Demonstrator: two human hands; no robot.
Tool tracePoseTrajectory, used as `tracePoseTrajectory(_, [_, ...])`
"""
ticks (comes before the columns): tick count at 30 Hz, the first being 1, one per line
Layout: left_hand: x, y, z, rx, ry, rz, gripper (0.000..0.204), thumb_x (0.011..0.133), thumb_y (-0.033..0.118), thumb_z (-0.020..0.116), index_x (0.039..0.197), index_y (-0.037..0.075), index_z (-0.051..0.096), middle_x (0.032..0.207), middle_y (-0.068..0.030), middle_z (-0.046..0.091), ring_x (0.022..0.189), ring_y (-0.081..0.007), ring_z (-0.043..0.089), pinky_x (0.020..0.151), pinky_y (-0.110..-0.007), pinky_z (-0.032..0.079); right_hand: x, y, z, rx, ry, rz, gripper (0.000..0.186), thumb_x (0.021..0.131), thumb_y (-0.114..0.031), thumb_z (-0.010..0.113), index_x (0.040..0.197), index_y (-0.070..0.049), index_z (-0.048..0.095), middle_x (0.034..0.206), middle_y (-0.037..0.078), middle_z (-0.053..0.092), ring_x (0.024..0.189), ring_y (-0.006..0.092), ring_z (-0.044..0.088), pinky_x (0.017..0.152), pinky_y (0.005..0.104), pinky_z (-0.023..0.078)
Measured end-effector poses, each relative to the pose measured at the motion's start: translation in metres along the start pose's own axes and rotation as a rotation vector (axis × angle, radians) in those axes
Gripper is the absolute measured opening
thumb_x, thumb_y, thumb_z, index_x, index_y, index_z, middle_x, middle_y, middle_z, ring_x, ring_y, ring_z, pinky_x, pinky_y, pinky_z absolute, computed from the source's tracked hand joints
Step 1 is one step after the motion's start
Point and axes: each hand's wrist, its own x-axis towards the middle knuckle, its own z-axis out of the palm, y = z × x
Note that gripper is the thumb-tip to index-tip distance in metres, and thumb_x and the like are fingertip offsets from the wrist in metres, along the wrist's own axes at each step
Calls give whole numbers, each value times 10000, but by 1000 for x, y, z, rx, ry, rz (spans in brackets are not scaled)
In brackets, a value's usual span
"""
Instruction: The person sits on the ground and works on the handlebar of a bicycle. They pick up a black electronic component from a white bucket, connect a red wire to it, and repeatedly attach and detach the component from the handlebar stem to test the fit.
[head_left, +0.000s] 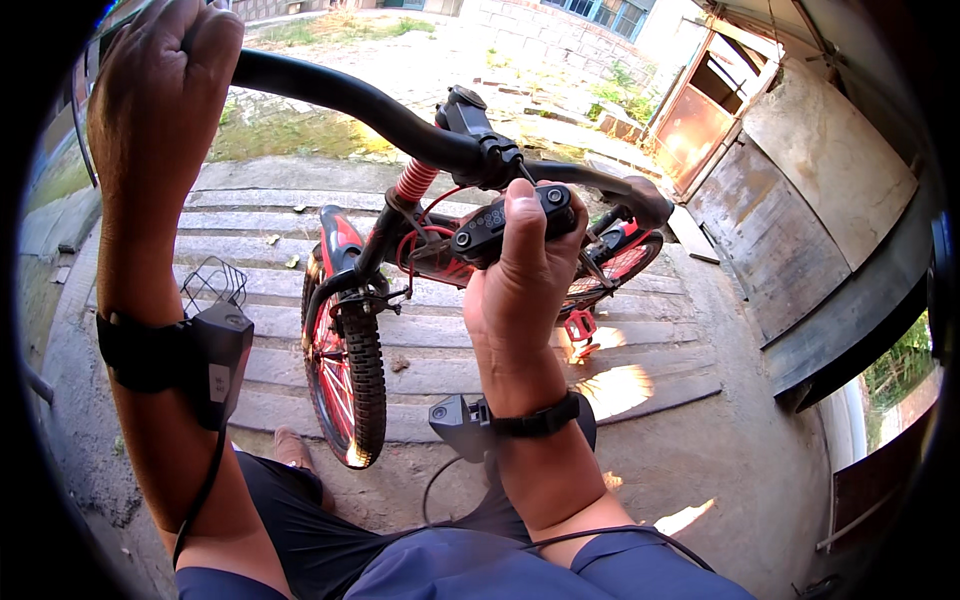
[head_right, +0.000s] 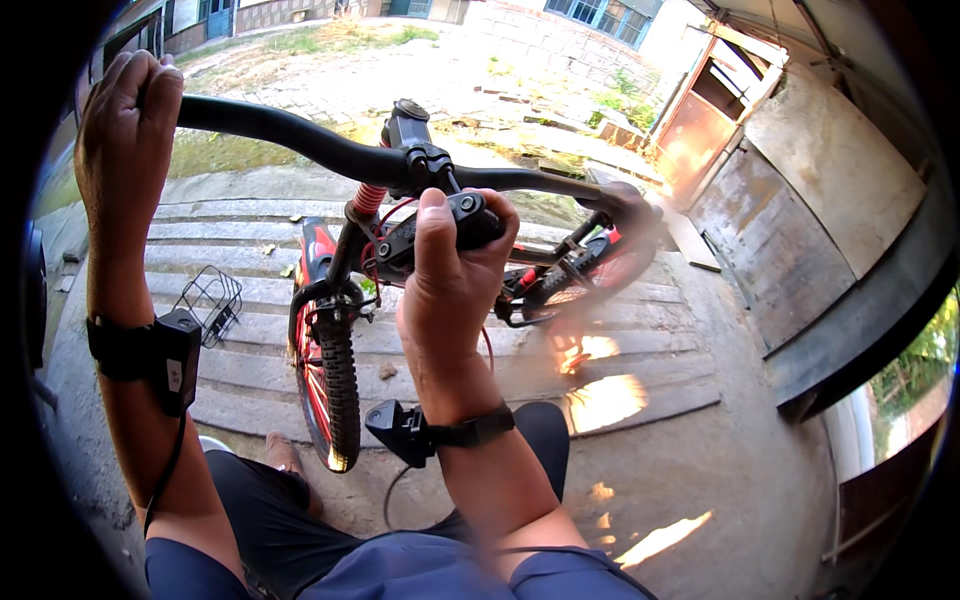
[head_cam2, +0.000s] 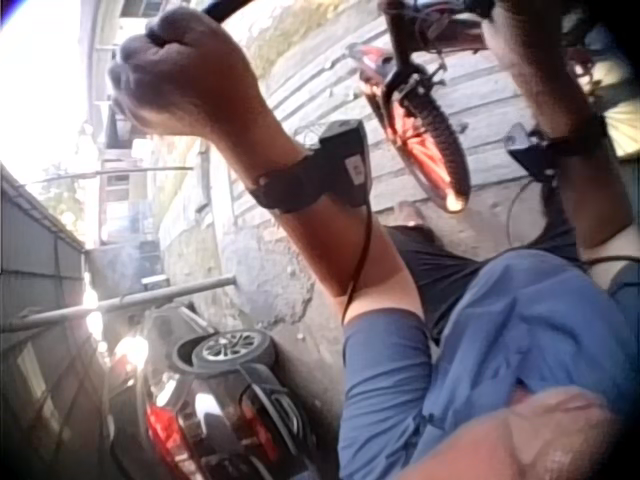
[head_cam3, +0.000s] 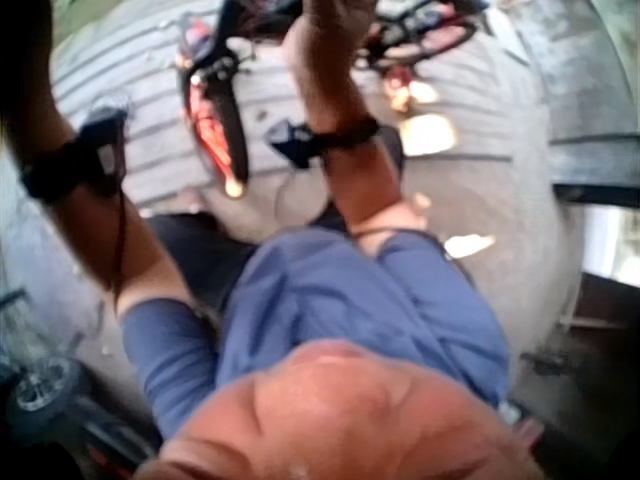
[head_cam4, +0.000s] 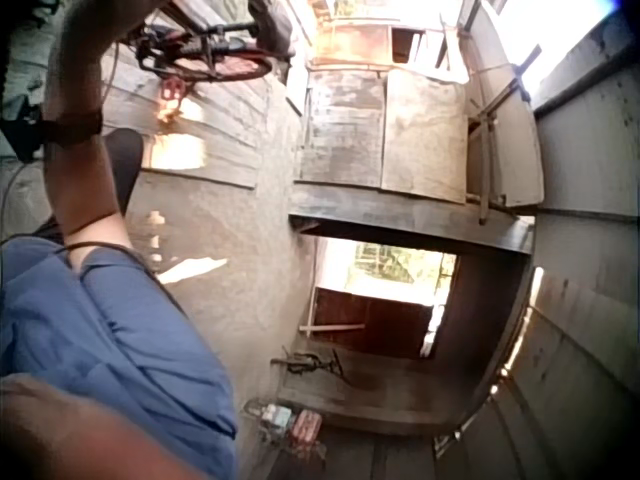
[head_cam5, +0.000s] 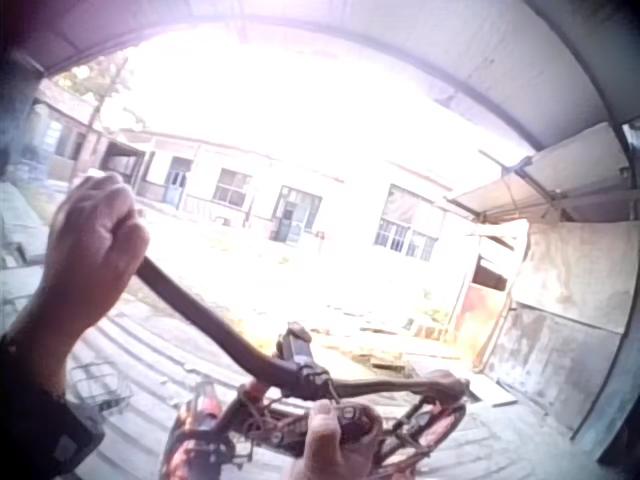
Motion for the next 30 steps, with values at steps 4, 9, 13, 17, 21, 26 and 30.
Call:
tracePoseTrajectory(4, [-1, 0, 0, 6, 14, -6, 276, 996, 277, 555, 791, 94, 527, 750, -53, 545, 705, -228, 548, 680, -355, 475, -5, 1, 11, 74, 42, 49, 400, 916, -161, 740, 1181, -77, 453, 948, -3, 548, 819, 56, 530, 742, 234, 486])
tracePoseTrajectory(9, [-1, 1, 1, 1, 25, 1, 283, 995, 279, 554, 783, 95, 520, 742, -53, 531, 693, -227, 535, 682, -354, 470, -9, 1, 23, 139, 155, 117, 381, 932, -163, 717, 1190, -82, 448, 929, 3, 549, 762, 70, 538, 692, 228, 489])
tracePoseTrajectory(13, [1, 7, -3, -16, 19, 1, 285, 990, 261, 560, 768, 90, 506, 721, -57, 499, 679, -227, 518, 675, -356, 458, -4, 7, 7, 38, 43, 53, 370, 924, -120, 710, 1187, -83, 451, 917, 5, 548, 758, 65, 538, 687, 218, 483])
tracePoseTrajectory(17, [0, 8, -3, -21, 39, 38, 290, 984, 240, 564, 753, 80, 493, 707, -64, 479, 677, -228, 513, 663, -362, 449, 8, 5, -17, -64, -128, 39, 381, 901, -59, 713, 1180, -81, 454, 886, -6, 546, 743, 52, 534, 659, 203, 476])
tracePoseTrajectory(21, [1, 9, -3, -29, 45, 57, 291, 981, 238, 562, 748, 78, 491, 707, -70, 479, 682, -232, 520, 666, -364, 453, 34, -21, -46, -812, -469, -182, 416, 845, -34, 737, 1161, -82, 471, 900, 56, 616, 741, 87, 617, 662, 274, 545])
tracePoseTrajectory(26, [1, 5, -7, 18, 49, 63, 273, 975, 238, 562, 763, 78, 498, 719, -71, 494, 700, -237, 537, 677, -364, 462, 88, -82, -25, -1319, -1212, -813, 477, 647, -16, 801, 1054, -113, 571, 836, 49, 582, 737, 263, 615, 647, 374, 496])
tracePoseTrajectory(30, [1, 9, -8, 7, 11, 14, 258, 972, 234, 561, 778, 74, 507, 739, -69, 516, 717, -237, 547, 696, -368, 470, 90, -105, -10, -1495, -1362, -915, 526, 590, -71, 819, 1053, -140, 580, 814, 61, 560, 733, 326, 594, 629, 433, 472])
